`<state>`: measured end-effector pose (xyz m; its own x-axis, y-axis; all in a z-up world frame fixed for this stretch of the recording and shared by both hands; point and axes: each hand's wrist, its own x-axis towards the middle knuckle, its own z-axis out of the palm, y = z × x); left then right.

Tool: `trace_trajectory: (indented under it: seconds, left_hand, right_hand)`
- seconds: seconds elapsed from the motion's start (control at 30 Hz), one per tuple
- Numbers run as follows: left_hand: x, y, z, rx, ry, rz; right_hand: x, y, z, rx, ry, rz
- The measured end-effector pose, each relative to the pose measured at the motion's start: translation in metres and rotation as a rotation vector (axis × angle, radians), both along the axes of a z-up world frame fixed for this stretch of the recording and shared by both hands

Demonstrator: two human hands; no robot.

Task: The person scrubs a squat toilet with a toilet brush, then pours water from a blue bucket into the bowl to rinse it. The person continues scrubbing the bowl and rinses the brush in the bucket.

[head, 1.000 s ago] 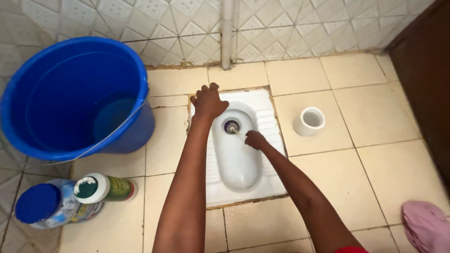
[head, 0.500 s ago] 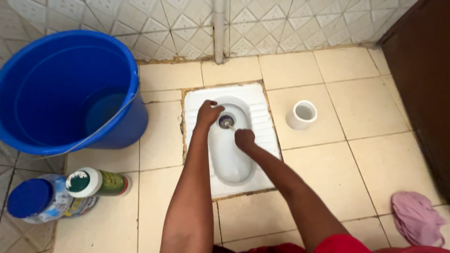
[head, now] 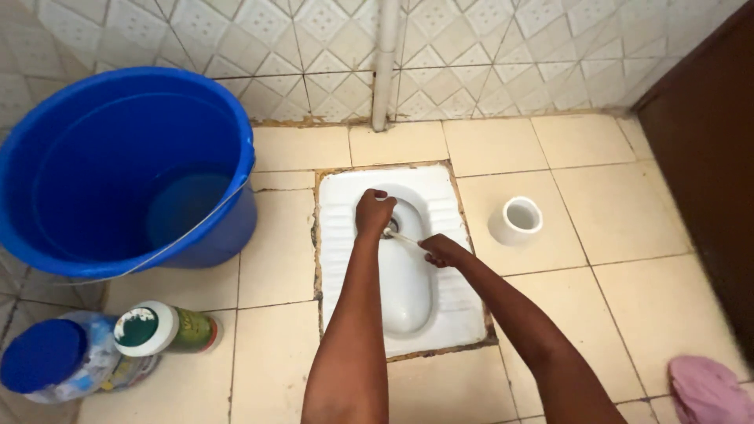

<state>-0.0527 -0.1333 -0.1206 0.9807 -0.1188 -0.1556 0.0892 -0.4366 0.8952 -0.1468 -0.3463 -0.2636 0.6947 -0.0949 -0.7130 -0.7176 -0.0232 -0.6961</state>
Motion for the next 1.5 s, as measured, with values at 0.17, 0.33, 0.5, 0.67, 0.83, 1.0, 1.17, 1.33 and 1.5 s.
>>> trace_trajectory:
  seconds: [0.17,0.33,0.5,0.67,0.83,1.0,1.17,1.33,1.5]
  left_hand:
    - [-0.003,-0.014,0.003,-0.007,0.067,0.020]
    - [-0.007,-0.018,0.014,-0.028,0.018,0.031]
    - [-0.004,-0.012,0.019,-0.047,-0.010,0.073]
    - [-0.004,-0.015,0.018,-0.072,-0.028,0.086]
    - [-0.002,-0.012,0.021,-0.054,-0.002,0.084]
    - [-0.005,-0.008,0.023,-0.064,0.005,0.065]
    - [-0.004,-0.018,0.016,-0.073,-0.048,0.064]
    - [0.000,-0.015,0.012,-0.052,-0.096,0.079]
    - [0.003,-0.008,0.018,0.012,-0.076,0.065]
  right_hand:
    - [0.004,-0.025,0.014,-0.700,-0.058,0.427]
    - [0.039,-0.032,0.031,-1.416,-0.217,0.759]
    - [0.057,-0.001,0.023,-1.739,-0.536,1.042]
    - [0.039,-0.003,0.026,-1.637,-0.390,0.984]
    - [0.040,-0.015,0.031,-1.229,-0.106,0.800]
    - [0.036,-0.013,0.015,-0.503,0.027,0.577]
    - [0.026,-0.010,0.008,0.583,0.301,-0.310]
    - [0.021,-0.005,0.006,0.570,0.209,-0.354]
    - [0.013,0.007,0.020,-0.325,0.017,0.267]
